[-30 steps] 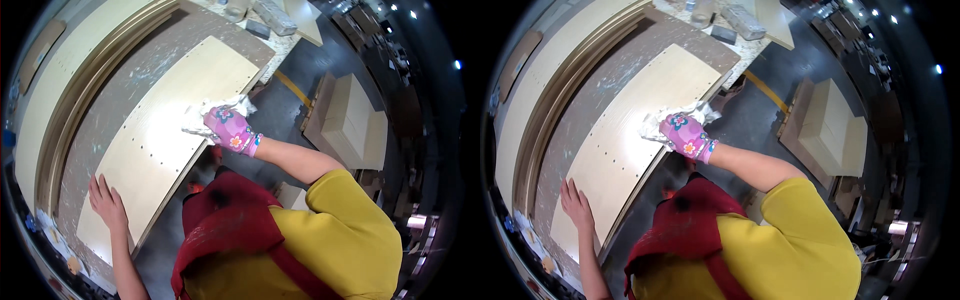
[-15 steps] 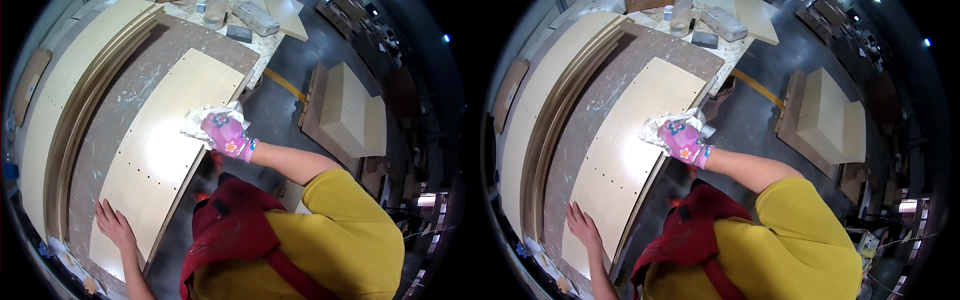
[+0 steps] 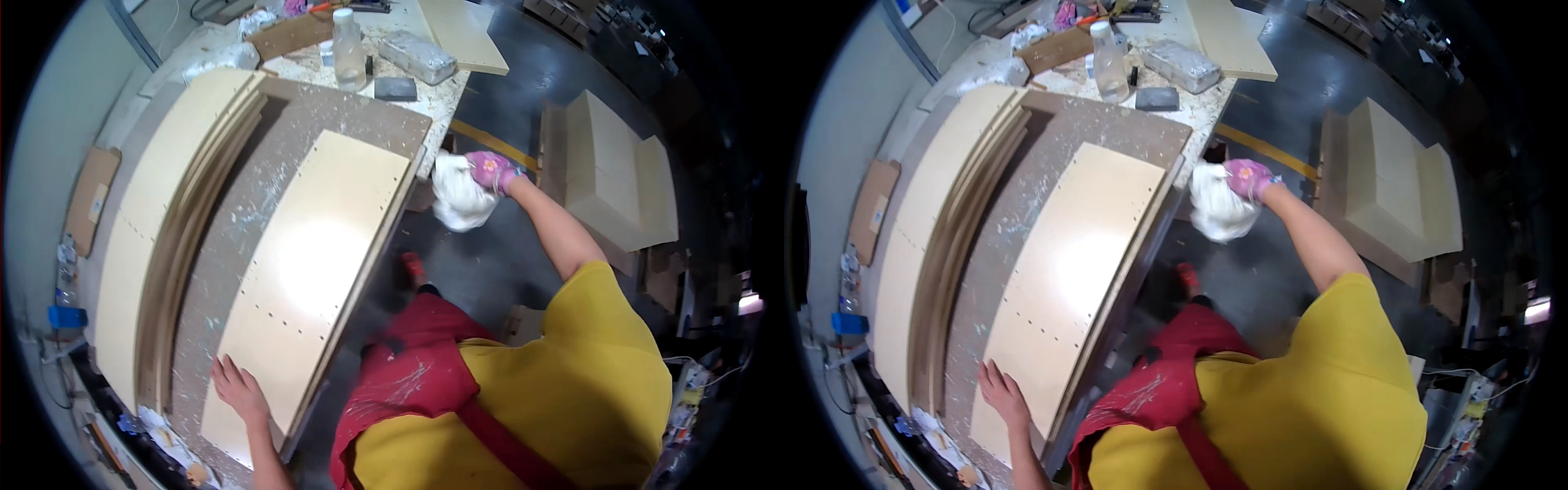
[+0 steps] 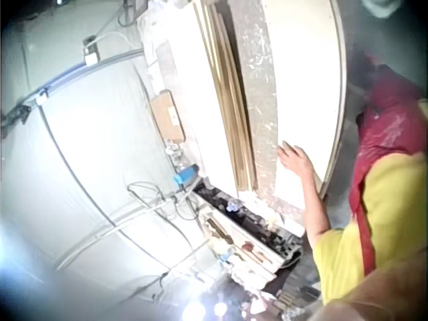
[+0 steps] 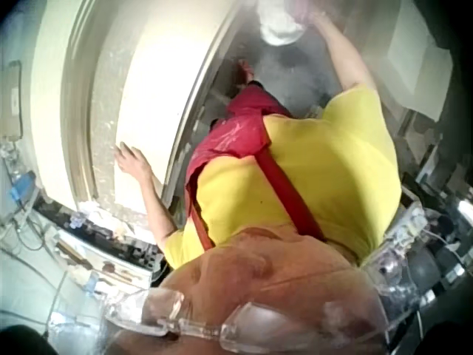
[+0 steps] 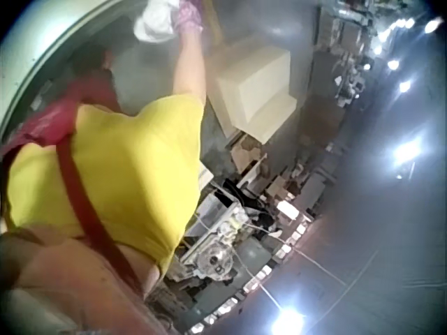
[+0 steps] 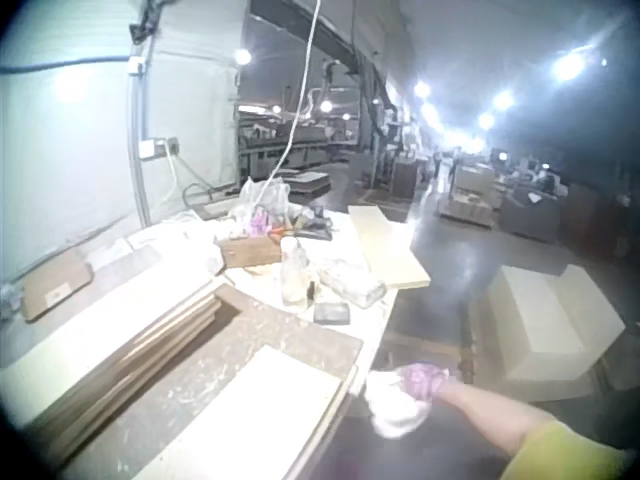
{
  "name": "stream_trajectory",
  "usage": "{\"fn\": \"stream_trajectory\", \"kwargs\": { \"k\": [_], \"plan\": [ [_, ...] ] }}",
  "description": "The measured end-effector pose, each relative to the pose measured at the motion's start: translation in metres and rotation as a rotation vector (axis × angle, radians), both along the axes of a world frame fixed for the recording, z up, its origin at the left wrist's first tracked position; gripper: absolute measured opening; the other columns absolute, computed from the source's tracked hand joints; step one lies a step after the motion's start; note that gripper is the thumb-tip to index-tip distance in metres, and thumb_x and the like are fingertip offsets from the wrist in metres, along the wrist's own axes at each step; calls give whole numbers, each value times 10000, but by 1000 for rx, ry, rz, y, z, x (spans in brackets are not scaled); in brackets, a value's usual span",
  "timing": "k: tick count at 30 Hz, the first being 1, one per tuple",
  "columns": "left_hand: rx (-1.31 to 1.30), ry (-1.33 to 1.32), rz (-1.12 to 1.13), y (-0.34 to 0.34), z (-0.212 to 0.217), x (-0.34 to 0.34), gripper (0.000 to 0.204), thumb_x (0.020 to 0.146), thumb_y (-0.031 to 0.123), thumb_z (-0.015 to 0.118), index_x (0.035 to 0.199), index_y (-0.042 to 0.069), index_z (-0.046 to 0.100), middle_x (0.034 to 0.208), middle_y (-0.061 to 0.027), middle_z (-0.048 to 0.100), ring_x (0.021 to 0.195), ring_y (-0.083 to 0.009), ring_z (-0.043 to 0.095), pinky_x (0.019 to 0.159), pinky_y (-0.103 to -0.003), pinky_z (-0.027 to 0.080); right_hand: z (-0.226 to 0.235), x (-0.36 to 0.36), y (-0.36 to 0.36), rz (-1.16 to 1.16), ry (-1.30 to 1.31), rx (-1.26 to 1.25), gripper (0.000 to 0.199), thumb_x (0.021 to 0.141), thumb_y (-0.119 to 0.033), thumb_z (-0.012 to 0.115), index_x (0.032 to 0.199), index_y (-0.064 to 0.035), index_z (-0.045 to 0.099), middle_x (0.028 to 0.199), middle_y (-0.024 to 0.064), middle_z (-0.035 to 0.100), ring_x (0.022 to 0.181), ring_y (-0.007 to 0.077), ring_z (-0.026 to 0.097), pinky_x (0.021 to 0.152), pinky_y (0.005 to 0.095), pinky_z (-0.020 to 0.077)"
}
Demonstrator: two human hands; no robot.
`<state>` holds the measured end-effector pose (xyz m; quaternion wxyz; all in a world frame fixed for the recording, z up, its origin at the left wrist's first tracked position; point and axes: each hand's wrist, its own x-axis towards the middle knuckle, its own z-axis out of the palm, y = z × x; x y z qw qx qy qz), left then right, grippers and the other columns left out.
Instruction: The person applies a liquid finish to a rectangular wooden board using a sponge and wipes the surface with a white cloth. They repeatedly dip the sponge into a container and spread the finish across the board, then wipe it down, flipping the board over to treat the other side.
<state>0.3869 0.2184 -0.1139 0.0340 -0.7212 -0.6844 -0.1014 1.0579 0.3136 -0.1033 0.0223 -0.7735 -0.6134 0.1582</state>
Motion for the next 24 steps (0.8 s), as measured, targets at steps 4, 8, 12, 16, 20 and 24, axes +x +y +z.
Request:
{"fn": "stream_trajectory", "kwargs": {
  "k": [4,8,12,16,20,24],
  "plan": [
    [14,-267,-186,35,33,63,314,862,46,509,1166,-1,575,1316,-181,493,1205,-370,473,1003,-454,378,38,9,-4,-328,1285,160,265,897,-255,613,1041,-34,643,915,-4,668,813,100,613,746,287,499],
    [-44,-615,-334,105,58,197,220,889,34,525,1086,-11,613,1101,-164,629,1047,-312,596,940,-371,444,56,80,3,-10,1105,334,261,899,-178,594,1094,-7,624,1059,82,650,936,189,629,832,325,499],
    [-96,-578,-543,174,68,312,211,897,72,543,1088,20,615,1134,-151,613,1074,-328,575,929,-376,447,71,141,8,-248,530,183,369,901,-279,610,1130,11,601,1086,84,654,952,152,641,813,292,510],
    [-211,-886,-510,212,86,395,168,940,114,540,997,-5,644,988,-125,666,932,-231,635,834,-311,475,106,143,13,-299,1450,305,392,896,-290,614,1147,11,597,1039,94,670,918,131,630,817,272,496],
    [-605,-992,-441,224,80,452,249,949,204,566,1101,24,645,1012,-72,676,867,-129,595,759,-275,467,56,130,34,107,293,526,373,930,-279,584,1202,-25,572,1063,111,653,995,241,622,926,346,480],
    [-885,-1102,-429,222,55,497,328,962,190,534,1255,41,549,1006,-34,615,839,-100,539,727,-223,446,65,42,54,-192,1532,10,415,882,-155,646,1224,48,530,1102,109,659,967,127,627,842,260,498]
  ]
}}
